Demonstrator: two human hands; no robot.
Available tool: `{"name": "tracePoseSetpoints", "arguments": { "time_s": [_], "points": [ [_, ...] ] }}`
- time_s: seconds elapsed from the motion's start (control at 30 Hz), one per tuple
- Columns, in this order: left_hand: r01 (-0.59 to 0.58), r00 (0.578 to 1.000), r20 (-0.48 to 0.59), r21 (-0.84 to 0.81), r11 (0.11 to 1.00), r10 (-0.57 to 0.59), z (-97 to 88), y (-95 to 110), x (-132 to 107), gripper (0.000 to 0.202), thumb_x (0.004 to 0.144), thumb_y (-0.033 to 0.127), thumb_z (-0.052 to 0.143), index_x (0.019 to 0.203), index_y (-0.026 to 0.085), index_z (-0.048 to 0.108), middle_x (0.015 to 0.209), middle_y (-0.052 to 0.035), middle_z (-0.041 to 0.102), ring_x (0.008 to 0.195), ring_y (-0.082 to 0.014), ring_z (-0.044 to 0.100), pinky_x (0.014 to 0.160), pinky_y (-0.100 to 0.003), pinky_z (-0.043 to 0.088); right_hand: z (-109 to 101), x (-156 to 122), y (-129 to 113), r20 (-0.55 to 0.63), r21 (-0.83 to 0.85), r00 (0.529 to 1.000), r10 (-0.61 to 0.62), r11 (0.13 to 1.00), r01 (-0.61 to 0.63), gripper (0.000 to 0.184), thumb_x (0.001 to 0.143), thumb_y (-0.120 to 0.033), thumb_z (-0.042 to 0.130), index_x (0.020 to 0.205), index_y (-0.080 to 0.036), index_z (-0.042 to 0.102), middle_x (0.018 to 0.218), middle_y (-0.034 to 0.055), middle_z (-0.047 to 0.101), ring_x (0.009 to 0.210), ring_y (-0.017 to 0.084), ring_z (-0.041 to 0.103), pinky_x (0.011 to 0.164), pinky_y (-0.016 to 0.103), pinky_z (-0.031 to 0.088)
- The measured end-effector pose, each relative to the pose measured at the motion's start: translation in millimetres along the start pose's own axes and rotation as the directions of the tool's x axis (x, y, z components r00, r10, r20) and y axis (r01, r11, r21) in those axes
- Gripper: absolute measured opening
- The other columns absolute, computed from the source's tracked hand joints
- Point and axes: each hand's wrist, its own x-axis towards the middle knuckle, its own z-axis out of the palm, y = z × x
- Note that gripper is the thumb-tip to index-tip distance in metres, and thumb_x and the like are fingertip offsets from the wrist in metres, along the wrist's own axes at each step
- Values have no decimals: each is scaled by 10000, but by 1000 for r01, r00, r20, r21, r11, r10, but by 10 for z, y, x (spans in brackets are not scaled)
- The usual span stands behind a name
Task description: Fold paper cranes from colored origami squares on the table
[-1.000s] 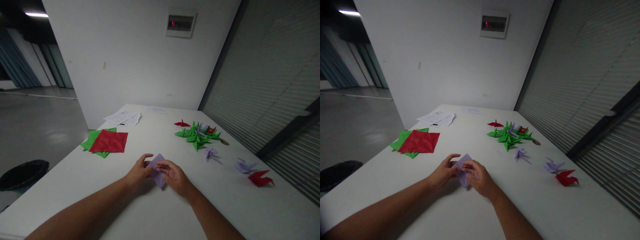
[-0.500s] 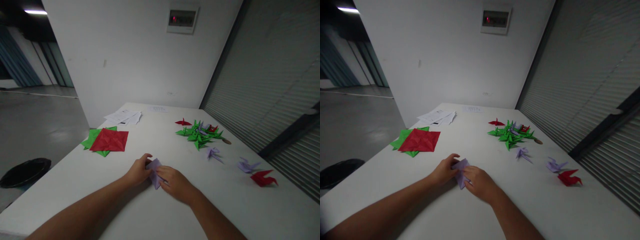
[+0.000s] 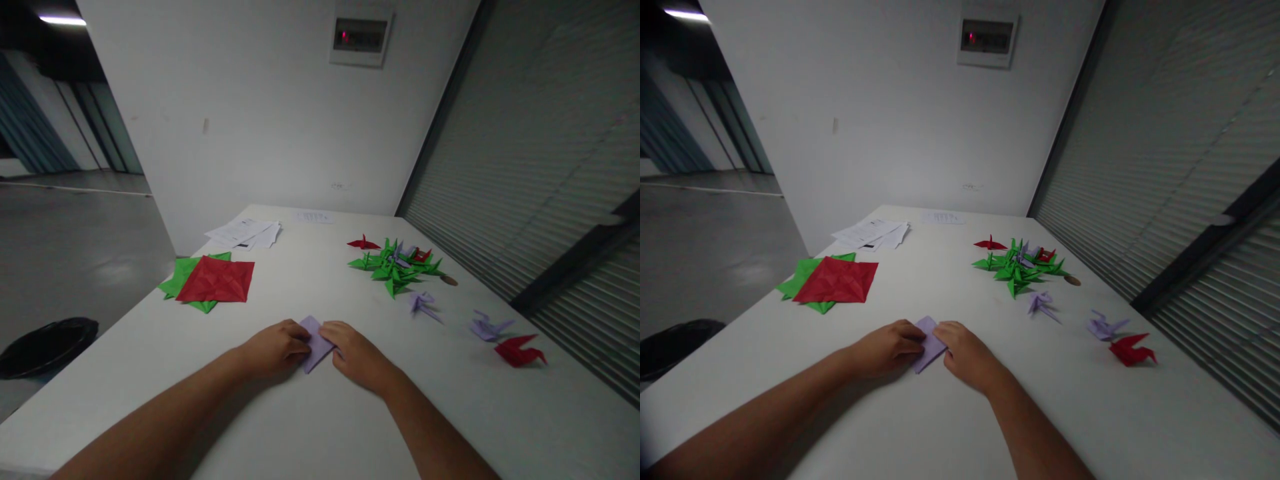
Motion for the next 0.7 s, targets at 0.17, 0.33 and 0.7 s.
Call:
{"name": "tracePoseSetpoints", "arguments": {
  "time_s": [0.17,0.33,0.7],
  "points": [
    [-8,1000,-1,-6,1000,8,-15,-13,-25,213,925,151,623,1047,222,783,1168,-127,717,1049,-246,677,943,-347,521,-47,-14,120,-13,-19,998,61,998,-61,631,710,26,534,1297,-159,676,1344,140,667,1286,261,575,1157,466,430],
    [-16,999,31,-23,1000,17,-31,-19,-40,253,923,158,628,1108,238,782,1263,-133,691,1125,-263,661,995,-367,516,-90,3,67,-9,9,999,40,999,-40,566,735,19,551,1238,-186,710,1290,119,681,1222,247,609,1118,420,468],
    [-9,996,82,-95,995,17,-82,13,-31,260,919,133,612,1085,234,784,1262,-118,696,1158,-257,660,1044,-357,507,-93,16,64,-27,55,1000,-1,998,3,385,834,-8,597,1136,-196,743,1168,95,733,1100,223,651,1032,394,510]
  ]
}}
